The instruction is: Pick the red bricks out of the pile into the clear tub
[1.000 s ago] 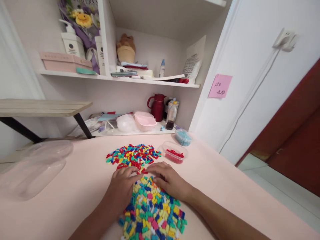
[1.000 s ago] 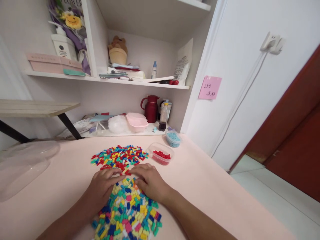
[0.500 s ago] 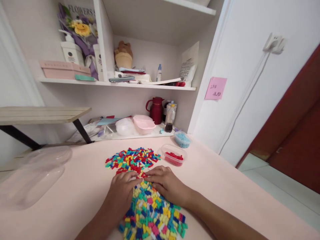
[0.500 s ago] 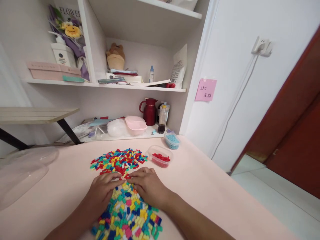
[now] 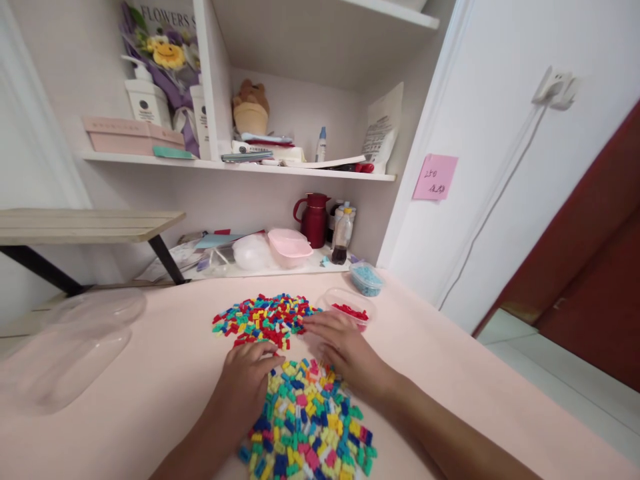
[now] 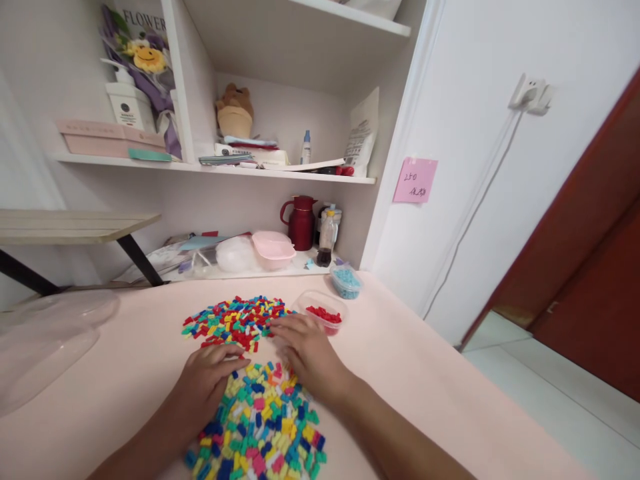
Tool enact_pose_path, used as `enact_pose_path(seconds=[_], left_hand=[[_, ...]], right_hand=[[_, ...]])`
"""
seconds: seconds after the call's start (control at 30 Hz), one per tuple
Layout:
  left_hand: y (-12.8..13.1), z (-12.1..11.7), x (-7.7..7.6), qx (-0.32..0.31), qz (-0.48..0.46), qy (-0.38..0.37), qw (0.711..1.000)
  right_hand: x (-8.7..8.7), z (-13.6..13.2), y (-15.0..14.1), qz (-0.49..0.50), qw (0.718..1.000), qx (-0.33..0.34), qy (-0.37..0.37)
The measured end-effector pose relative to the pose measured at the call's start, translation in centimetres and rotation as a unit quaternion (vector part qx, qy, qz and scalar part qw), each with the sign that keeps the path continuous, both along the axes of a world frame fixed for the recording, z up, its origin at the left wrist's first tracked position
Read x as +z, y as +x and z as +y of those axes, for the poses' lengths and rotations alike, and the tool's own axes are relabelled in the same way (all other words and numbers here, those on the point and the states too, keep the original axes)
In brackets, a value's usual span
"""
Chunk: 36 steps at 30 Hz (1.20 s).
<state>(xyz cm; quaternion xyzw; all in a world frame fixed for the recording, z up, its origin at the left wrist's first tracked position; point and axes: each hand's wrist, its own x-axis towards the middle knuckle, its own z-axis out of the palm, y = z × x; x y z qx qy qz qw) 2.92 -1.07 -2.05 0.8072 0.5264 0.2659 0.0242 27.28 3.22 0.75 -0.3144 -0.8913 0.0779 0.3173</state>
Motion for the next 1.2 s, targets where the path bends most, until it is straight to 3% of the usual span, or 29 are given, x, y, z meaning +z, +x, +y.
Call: enact_pose_path(seconds=[0.1,0.23,0.37,0.5,0.6,0.73,0.93,1.07,1.2], left_hand=[[0.0,0.0,-0.1,-0.002,-0.011,0.005,1.000],[-0.1,0.1,-0.2,-0.002,-0.009,0.004,1.000],[-0.1,0.1,-0.2,-0.002,-0.007,0.004,1.000],[0.0,0.0,0.1,-0.002,-0.019,0.005,1.000],[0.0,-0.2,0.5,0.017,-0.052,0.000,0.999],[-0.1,-0.1,0.7,0.059,-0.089,0.003,0.994],[-0.4,0.6,-0.5,0.123,-0.067,0.031,0.990],[-0.4,0.4,-1.0,0.143,-0.017,0.025,0.989],[-0.2,0.2,-0.8,0.144,0.007,0.012,0.989]], right_hand=[[0.5,1.1,1.7,0.031,0.998,-0.045,0.036],[0.2,2.6,3.9,0.070,0.979,-0.173,0.079],[-0.7,3.2,4.9,0.078,0.960,-0.261,0.063],[-0.9,2.5,4.3,0.108,0.968,-0.222,0.050],[-0.7,1.4,2.8,0.123,0.984,-0.127,0.013],[-1.0,0.0,0.2,0.021,0.998,-0.030,-0.059],[-1.4,-0.2,-2.2,-0.126,0.990,-0.060,-0.028],[-1.1,-0.2,-2.3,-0.131,0.990,-0.044,-0.025],[-1.5,0.0,-2.0,-0.069,0.996,-0.044,-0.048]])
